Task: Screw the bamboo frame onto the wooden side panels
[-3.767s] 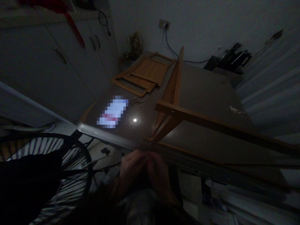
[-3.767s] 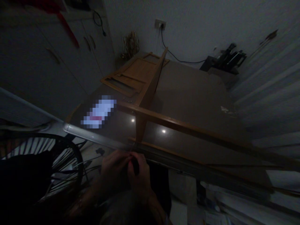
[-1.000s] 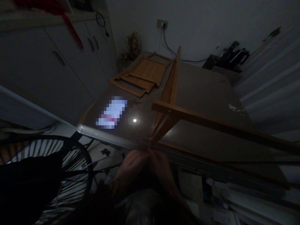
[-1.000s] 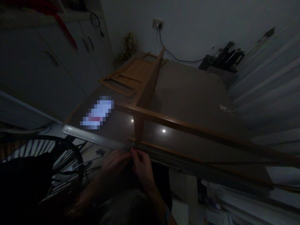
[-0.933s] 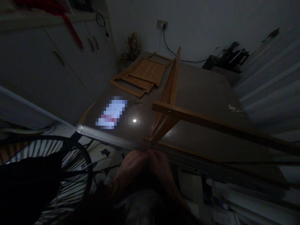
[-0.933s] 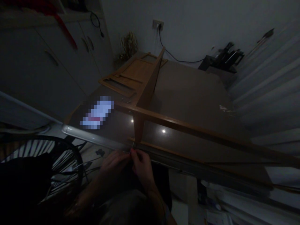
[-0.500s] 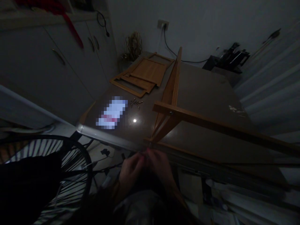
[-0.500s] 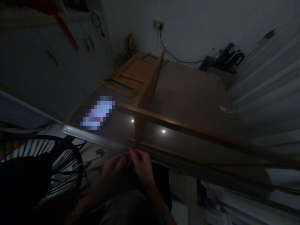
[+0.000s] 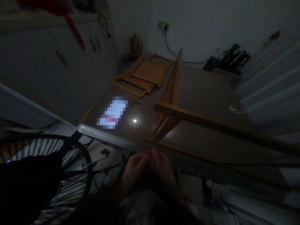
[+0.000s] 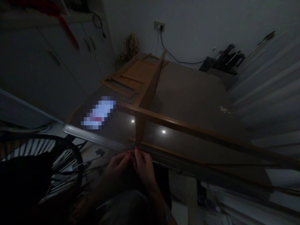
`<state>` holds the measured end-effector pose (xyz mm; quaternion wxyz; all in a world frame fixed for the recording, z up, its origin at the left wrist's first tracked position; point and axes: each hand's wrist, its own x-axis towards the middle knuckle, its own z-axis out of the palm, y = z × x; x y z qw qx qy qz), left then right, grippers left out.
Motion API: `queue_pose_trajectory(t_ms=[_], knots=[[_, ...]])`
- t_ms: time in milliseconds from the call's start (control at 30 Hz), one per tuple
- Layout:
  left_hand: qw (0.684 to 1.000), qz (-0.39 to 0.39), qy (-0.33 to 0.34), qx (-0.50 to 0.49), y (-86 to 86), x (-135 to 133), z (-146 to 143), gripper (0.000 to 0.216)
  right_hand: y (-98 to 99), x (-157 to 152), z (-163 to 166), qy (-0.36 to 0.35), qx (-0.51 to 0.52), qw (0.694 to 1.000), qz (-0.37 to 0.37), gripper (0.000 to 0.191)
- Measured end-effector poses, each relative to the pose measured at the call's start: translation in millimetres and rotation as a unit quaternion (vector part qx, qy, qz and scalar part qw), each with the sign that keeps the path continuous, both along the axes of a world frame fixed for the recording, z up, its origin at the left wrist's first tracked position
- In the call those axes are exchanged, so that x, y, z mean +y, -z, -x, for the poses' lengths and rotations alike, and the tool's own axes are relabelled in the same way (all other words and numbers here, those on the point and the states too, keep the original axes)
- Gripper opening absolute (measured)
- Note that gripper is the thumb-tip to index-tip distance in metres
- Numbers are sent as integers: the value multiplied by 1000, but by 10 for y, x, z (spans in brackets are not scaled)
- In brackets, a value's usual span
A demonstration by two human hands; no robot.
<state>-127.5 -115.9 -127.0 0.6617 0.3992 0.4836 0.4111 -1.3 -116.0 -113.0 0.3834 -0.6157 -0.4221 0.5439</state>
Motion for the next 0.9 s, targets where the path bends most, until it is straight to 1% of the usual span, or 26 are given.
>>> queue_pose_trajectory(t_ms=[67, 133, 233, 333, 467, 600, 733, 833, 900], knots=[[1000, -8, 10, 25, -16, 8, 10, 41, -1, -51, -29, -3, -29, 1000, -9, 60], [997, -18, 18, 72, -13, 13, 22, 40, 7, -105, -52, -13, -83, 995, -45, 50], [990, -37, 19, 133, 8, 15, 39, 34, 52, -178, -65, -31, -154, 981, -113, 34], [989, -45, 14, 143, 26, 4, 46, 32, 120, -220, -48, -42, -165, 975, -140, 30], [995, -32, -2, 89, 67, -22, 37, 34, 169, -226, -10, -27, -139, 980, -137, 30], [998, -30, -21, 57, 139, -10, 29, 30, 141, -216, -6, -19, -138, 984, -113, 33], [997, -56, -10, 58, 175, 34, 39, 27, 88, -210, -28, -9, -152, 982, -109, 35], [995, -64, -2, 78, 171, 42, 56, 25, 74, -208, -31, -4, -154, 982, -111, 34], [992, -72, 4, 103, 157, 35, 76, 25, 78, -206, -22, -8, -158, 979, -126, 35]])
